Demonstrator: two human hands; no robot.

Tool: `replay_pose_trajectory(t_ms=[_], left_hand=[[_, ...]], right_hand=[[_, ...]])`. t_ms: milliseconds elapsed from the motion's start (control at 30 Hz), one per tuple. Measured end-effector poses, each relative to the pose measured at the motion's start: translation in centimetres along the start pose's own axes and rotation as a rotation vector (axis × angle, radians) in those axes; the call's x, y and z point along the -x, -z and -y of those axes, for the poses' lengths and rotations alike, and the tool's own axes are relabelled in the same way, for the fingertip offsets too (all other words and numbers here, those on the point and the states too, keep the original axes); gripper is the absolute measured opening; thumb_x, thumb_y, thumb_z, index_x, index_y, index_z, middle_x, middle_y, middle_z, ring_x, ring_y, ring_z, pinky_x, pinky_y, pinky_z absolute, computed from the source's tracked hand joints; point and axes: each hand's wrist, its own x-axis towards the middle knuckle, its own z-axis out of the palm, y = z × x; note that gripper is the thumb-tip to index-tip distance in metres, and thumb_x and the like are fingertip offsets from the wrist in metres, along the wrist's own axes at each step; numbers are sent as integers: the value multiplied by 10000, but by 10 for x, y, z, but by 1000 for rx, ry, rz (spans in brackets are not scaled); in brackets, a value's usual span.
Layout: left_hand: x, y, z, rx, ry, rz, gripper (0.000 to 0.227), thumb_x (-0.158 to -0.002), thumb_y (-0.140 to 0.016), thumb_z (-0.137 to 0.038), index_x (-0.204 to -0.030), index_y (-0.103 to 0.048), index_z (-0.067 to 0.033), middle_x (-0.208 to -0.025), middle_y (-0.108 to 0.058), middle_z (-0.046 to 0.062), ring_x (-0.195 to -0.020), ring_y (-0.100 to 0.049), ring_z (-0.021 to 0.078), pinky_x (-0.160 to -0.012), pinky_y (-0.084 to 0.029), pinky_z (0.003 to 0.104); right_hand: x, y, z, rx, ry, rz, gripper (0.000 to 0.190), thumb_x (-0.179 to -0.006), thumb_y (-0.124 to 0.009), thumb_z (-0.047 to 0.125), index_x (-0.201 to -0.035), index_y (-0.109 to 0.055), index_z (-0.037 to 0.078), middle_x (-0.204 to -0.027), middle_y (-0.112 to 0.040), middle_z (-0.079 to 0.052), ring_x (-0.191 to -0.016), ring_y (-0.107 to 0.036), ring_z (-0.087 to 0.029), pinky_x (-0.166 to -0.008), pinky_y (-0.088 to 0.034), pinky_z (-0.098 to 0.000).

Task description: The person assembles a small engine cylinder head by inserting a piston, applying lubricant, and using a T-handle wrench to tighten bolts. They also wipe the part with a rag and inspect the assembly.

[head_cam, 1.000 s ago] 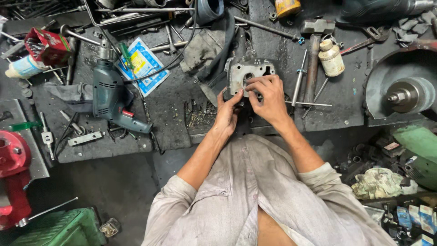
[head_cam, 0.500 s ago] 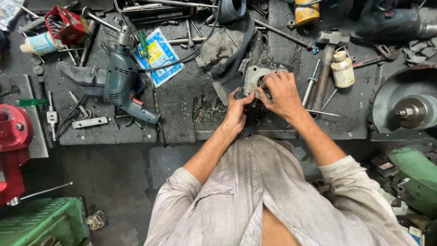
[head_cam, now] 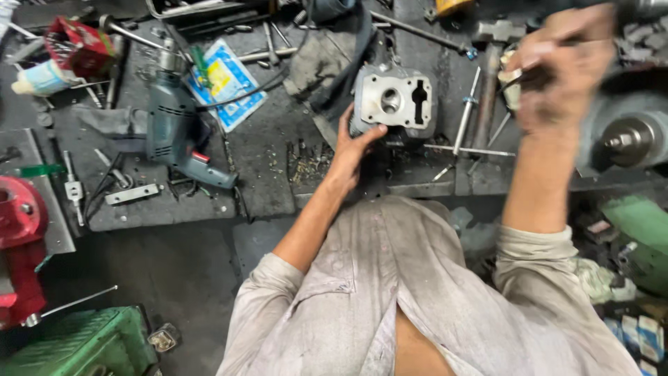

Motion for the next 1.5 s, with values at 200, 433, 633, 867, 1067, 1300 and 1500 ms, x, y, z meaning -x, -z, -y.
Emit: replay_pose_trajectory(t_ms=[200, 433, 633, 867, 1067, 1300, 1500], left_hand=[[1, 1, -12, 36, 39, 1, 830, -740, -791, -146, -1488, -436, -195, -1258, -636, 68, -1101, -594, 216, -865, -501, 405], [49, 8, -14, 403, 303, 146, 434, -900, -742, -218, -1253, -576, -30, -1129, -673, 92, -1046, -649, 235, -915, -559, 452], [105, -9, -42, 406, 367, 260, 562, -850, -742, -277, -1319, -569, -20, -1165, -707, 65, -1068, -677, 200, -969, -558, 405], [145, -15, -91, 250, 207, 471, 993, -776, -844, -316, -1585, -331, -57, -1471, -515, 109, -1350, -511, 248, -1131, -406, 419], [150, -8, -90, 181, 121, 543, 1158, -718, -939, -250, -1637, -275, -15, -1580, -450, 107, -1499, -404, 246, -1285, -283, 387], [137, 4, -74, 278, 152, 741, 1171, -692, -990, -235, -1623, -316, -14, -1550, -495, 101, -1471, -440, 245, -1268, -337, 403], [124, 18, -57, 127, 91, 776, 1109, -690, -956, -200, -1603, -363, 14, -1531, -523, 120, -1438, -473, 239, -1243, -374, 394]], right_hand=[[45, -15, -59, 264, -503, -100, 161, -946, -677, 31, -1053, -589, 114, -803, -498, 35, -535, -366, -29, -443, -234, -202], [68, -25, -74, 297, -369, -48, 295, -990, -502, 290, -1135, -652, 81, -1059, -613, -3, -927, -554, -85, -820, -421, -234], [90, -48, -28, 63, -104, 18, 431, -1066, -439, 338, -1038, -656, -33, -1133, -640, -161, -1119, -584, -235, -1039, -453, -341], [104, -78, 7, 415, 549, 20, 345, -1082, -590, 263, -1111, -506, -71, -980, -650, -274, -1004, -621, -378, -857, -538, -524], [128, -120, 40, 818, 721, -19, 453, -1051, -767, 257, -1309, -439, 80, -987, -621, -227, -895, -604, -334, -824, -504, -451], [117, -124, 64, 772, 922, 134, 544, -968, -694, 373, -1404, -439, 170, -944, -638, -225, -926, -560, -331, -761, -503, -474], [148, -121, 99, 694, 484, 129, 419, -1030, -485, 440, -1166, -623, 69, -1070, -493, -156, -952, -488, -224, -857, -434, -380]])
